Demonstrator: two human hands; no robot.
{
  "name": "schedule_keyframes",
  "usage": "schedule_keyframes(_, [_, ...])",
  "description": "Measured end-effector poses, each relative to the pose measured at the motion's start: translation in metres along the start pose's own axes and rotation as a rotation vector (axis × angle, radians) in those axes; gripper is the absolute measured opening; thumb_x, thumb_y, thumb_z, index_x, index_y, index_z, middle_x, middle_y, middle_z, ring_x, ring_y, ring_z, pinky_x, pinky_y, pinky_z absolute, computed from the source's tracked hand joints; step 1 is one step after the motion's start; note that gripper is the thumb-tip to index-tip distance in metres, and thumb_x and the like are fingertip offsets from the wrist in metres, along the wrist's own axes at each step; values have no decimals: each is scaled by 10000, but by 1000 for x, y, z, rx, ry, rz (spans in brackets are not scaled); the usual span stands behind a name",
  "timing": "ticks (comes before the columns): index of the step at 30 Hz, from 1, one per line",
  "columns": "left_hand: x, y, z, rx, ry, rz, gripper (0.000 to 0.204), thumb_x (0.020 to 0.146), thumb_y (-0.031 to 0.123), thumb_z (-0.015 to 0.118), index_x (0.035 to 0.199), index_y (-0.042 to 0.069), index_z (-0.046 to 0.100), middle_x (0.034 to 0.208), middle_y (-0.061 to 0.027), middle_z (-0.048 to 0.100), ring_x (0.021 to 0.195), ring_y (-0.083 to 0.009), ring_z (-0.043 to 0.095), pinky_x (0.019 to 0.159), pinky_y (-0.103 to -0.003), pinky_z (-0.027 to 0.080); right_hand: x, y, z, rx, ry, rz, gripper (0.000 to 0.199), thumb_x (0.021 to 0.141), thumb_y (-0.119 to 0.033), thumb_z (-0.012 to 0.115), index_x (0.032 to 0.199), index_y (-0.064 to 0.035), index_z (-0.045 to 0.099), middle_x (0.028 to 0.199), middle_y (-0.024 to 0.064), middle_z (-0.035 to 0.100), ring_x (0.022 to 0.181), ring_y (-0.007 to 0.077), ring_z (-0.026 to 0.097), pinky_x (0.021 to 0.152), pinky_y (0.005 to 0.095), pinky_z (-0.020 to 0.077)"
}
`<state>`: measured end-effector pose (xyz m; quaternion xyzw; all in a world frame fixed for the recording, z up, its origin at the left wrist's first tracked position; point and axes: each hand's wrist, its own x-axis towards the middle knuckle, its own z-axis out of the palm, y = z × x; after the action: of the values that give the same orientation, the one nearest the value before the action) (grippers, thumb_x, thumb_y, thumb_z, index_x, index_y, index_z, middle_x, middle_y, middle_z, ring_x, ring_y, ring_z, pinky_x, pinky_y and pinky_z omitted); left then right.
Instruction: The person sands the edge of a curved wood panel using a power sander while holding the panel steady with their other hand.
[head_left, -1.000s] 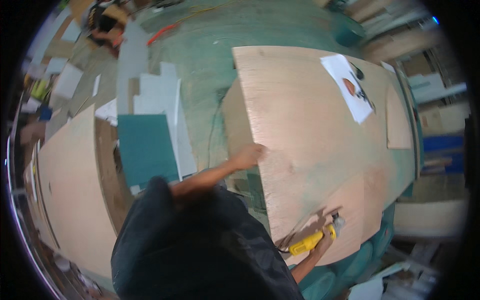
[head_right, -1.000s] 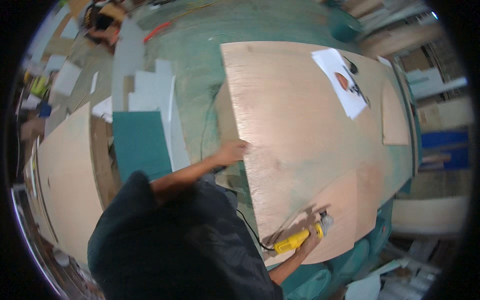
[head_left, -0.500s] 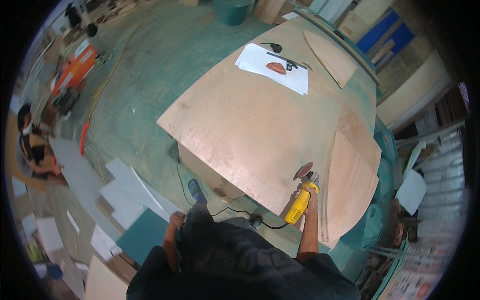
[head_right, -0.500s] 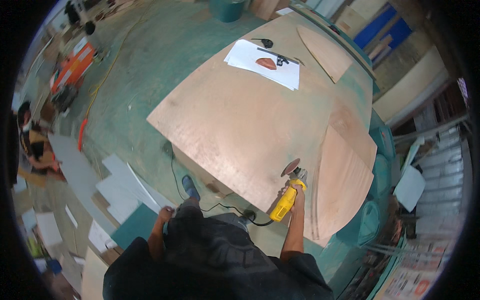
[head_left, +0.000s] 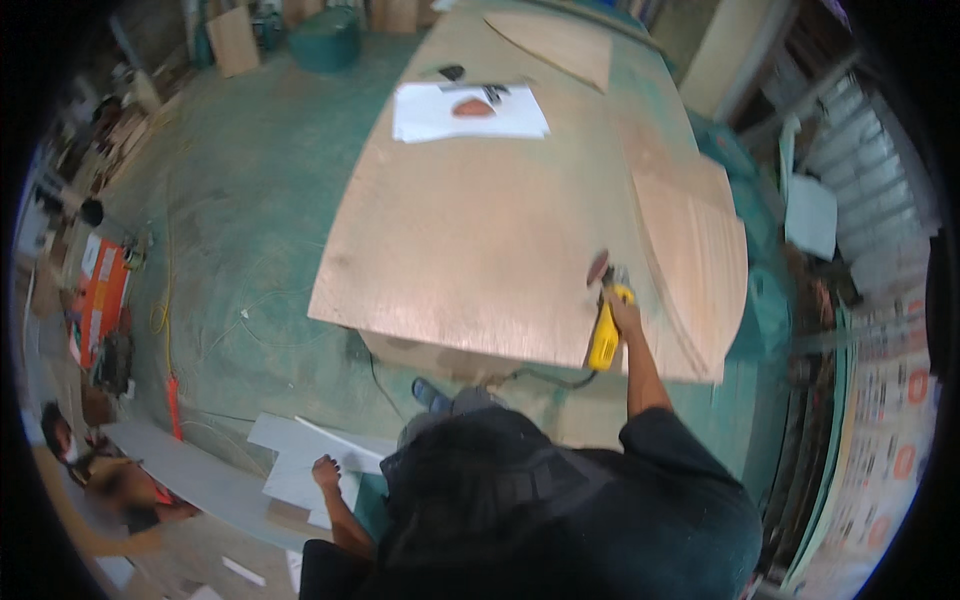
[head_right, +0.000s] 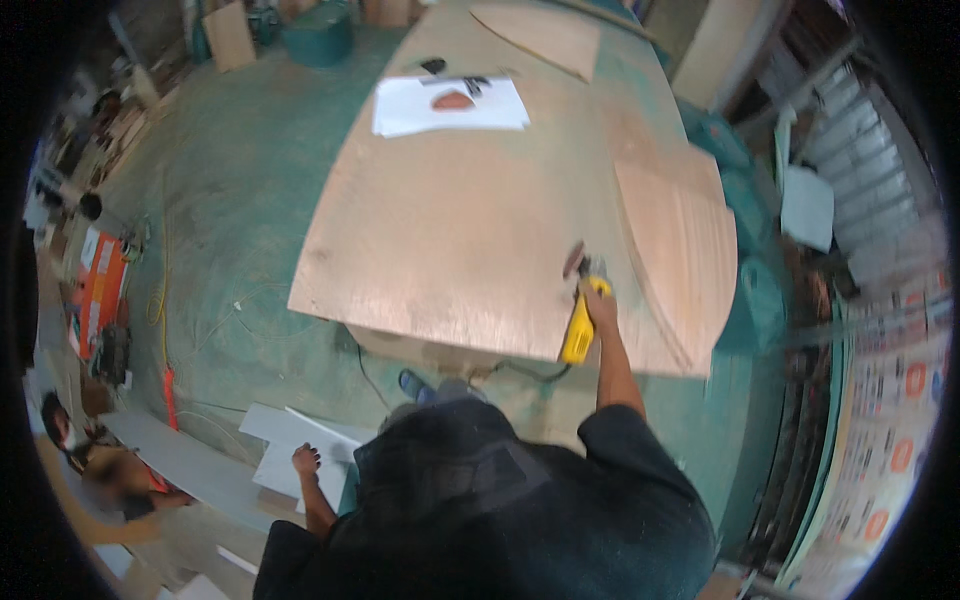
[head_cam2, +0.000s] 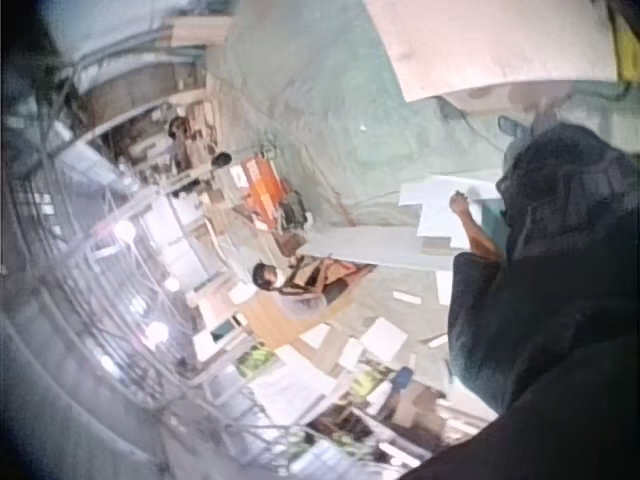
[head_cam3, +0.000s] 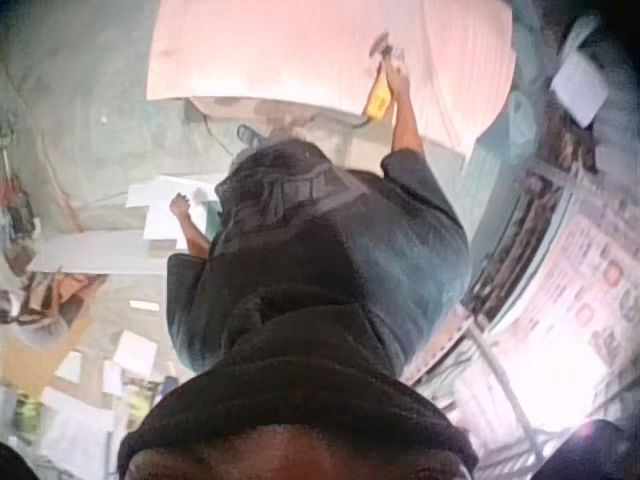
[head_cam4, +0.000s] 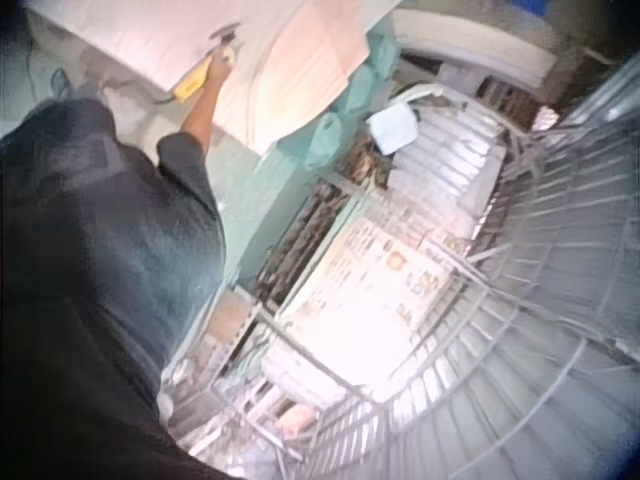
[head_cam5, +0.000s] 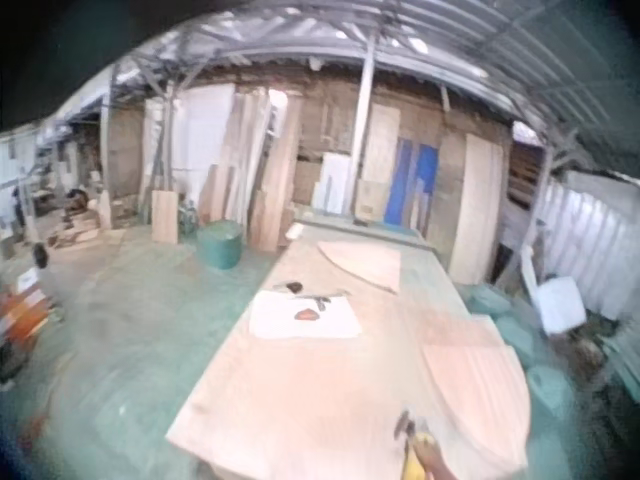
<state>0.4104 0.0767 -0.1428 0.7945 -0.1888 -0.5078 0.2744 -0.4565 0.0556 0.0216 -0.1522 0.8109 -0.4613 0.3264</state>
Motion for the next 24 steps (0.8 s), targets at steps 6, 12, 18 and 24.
schedule_keyframes(6, [-55,-57,1,769,-372,206,253,1018,309,638,1037,79,743,991,-167,758,857,-279,730,724,-439,565,-42,-6,7,-677,340,133,1091,785,-667,782,1497,82,434,1252,286,725,1173,415,729,954,487,590])
schedule_keyframes(12, [-80,-102,15,1143,-498,350,294,1008,322,631,1107,82,769,1058,-195,770,918,-327,750,791,-467,587,-68,-18,11,-734,327,106,1094,782,-671,759,1499,81,417,1289,309,702,1179,460,707,997,526,565])
schedule_keyframes(18, [-97,-115,0,1100,-446,217,318,1009,328,603,1129,84,768,1096,-190,775,959,-353,755,826,-485,597,-62,1,44,-697,286,7,966,782,-527,788,1497,18,437,1366,292,623,1284,467,608,1065,550,513])
schedule_keyframes(24, [-61,-109,-23,1150,-321,272,345,1009,334,575,1150,86,767,1134,-185,780,1000,-379,760,861,-503,607,-40,90,27,-160,-53,139,214,956,-259,782,958,-89,652,836,22,624,753,171,604,660,369,519])
